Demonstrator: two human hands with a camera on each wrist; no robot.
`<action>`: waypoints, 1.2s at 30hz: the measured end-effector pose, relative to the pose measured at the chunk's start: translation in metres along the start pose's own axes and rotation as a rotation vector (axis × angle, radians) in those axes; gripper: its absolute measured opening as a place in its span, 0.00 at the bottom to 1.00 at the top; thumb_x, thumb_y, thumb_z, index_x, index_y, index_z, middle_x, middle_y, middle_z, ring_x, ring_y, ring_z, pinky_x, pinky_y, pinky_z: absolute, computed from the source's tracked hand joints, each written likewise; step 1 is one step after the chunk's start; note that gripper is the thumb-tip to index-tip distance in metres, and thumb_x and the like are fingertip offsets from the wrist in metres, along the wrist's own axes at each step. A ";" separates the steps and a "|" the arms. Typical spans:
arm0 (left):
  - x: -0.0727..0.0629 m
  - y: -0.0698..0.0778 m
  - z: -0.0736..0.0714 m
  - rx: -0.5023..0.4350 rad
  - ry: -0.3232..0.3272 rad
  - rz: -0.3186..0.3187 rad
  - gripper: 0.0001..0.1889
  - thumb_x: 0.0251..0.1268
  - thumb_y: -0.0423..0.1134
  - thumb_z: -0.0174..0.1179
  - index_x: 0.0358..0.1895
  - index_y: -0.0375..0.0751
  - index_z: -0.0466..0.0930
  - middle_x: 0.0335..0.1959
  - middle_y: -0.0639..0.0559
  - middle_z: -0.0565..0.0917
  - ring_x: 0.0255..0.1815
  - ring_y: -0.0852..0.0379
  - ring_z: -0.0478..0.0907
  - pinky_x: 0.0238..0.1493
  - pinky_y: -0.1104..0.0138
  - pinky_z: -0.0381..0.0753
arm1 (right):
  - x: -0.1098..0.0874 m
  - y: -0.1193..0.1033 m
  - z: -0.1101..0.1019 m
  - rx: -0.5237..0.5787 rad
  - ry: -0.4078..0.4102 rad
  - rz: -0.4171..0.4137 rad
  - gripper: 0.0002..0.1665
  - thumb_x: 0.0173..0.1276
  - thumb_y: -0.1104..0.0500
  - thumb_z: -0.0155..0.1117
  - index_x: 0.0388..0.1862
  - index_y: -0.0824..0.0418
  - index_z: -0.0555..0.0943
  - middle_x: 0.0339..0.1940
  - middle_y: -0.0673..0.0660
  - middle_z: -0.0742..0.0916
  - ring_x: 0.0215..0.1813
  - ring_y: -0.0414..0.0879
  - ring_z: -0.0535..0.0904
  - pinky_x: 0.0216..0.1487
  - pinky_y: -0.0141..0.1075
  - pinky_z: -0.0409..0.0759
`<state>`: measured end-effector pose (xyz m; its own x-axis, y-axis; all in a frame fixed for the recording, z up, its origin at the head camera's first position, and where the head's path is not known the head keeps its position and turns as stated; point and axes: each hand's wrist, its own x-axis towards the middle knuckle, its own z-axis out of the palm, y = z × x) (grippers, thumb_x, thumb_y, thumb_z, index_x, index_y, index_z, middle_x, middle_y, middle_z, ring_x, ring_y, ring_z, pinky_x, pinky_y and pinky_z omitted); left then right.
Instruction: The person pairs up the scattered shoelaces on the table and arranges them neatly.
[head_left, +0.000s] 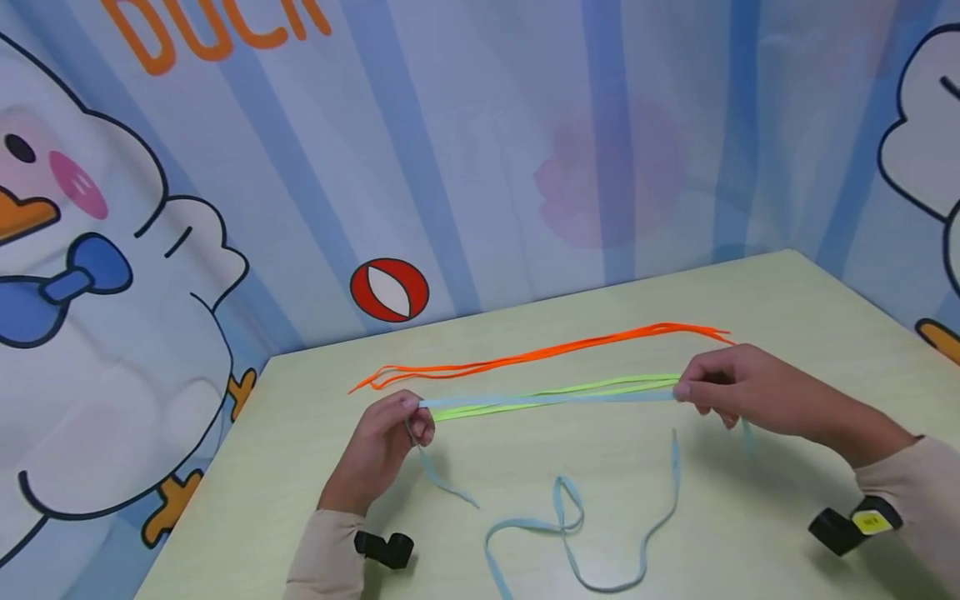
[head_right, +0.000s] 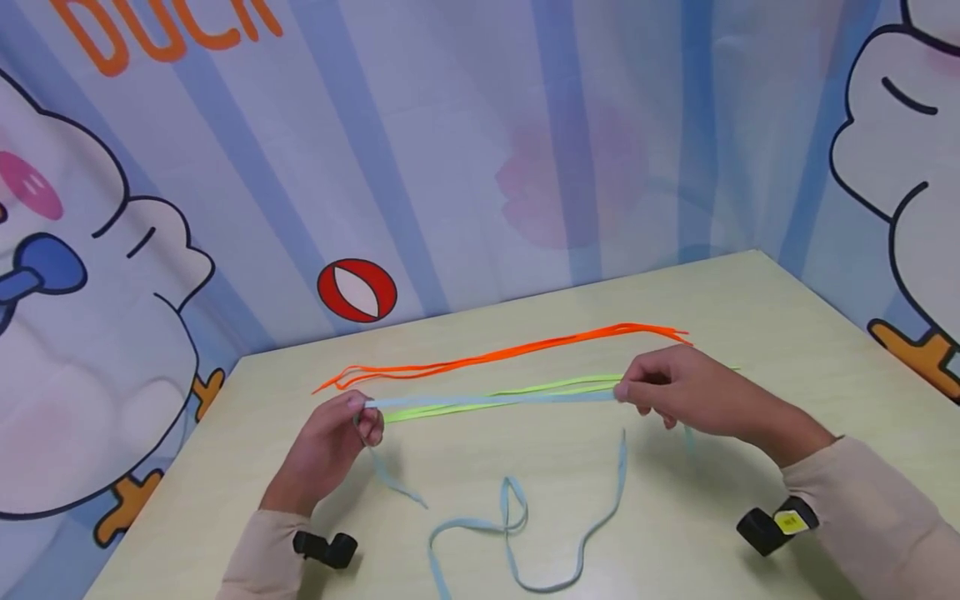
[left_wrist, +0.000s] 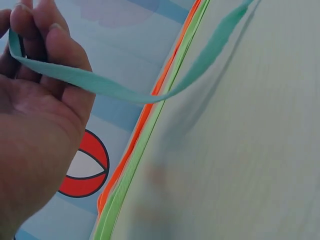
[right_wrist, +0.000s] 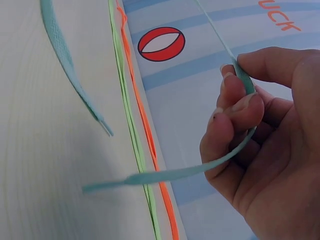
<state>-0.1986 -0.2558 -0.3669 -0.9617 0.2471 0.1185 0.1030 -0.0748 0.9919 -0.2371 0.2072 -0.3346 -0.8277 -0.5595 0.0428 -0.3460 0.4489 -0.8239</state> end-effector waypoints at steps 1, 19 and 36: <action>-0.002 0.000 -0.002 0.005 0.006 -0.007 0.17 0.79 0.42 0.46 0.29 0.40 0.74 0.29 0.50 0.76 0.33 0.52 0.75 0.46 0.63 0.75 | 0.000 0.000 0.000 -0.004 0.001 0.005 0.13 0.75 0.52 0.62 0.36 0.61 0.80 0.31 0.58 0.79 0.30 0.52 0.77 0.31 0.41 0.77; -0.008 0.004 -0.012 0.058 0.046 -0.019 0.15 0.79 0.40 0.47 0.31 0.40 0.75 0.27 0.49 0.73 0.34 0.51 0.75 0.45 0.62 0.75 | -0.006 0.014 -0.010 -0.077 0.034 0.057 0.14 0.76 0.51 0.60 0.42 0.61 0.83 0.33 0.56 0.82 0.30 0.49 0.77 0.31 0.40 0.75; -0.011 0.001 -0.017 0.271 0.121 -0.135 0.18 0.77 0.43 0.54 0.38 0.27 0.75 0.30 0.43 0.77 0.35 0.48 0.77 0.46 0.61 0.78 | -0.007 0.029 -0.021 -0.061 0.050 0.051 0.13 0.75 0.56 0.62 0.50 0.64 0.82 0.33 0.58 0.82 0.29 0.49 0.76 0.29 0.41 0.72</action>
<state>-0.1923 -0.2747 -0.3680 -0.9928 0.1195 -0.0053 0.0206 0.2143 0.9765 -0.2510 0.2387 -0.3472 -0.8657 -0.4997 0.0309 -0.3274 0.5184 -0.7899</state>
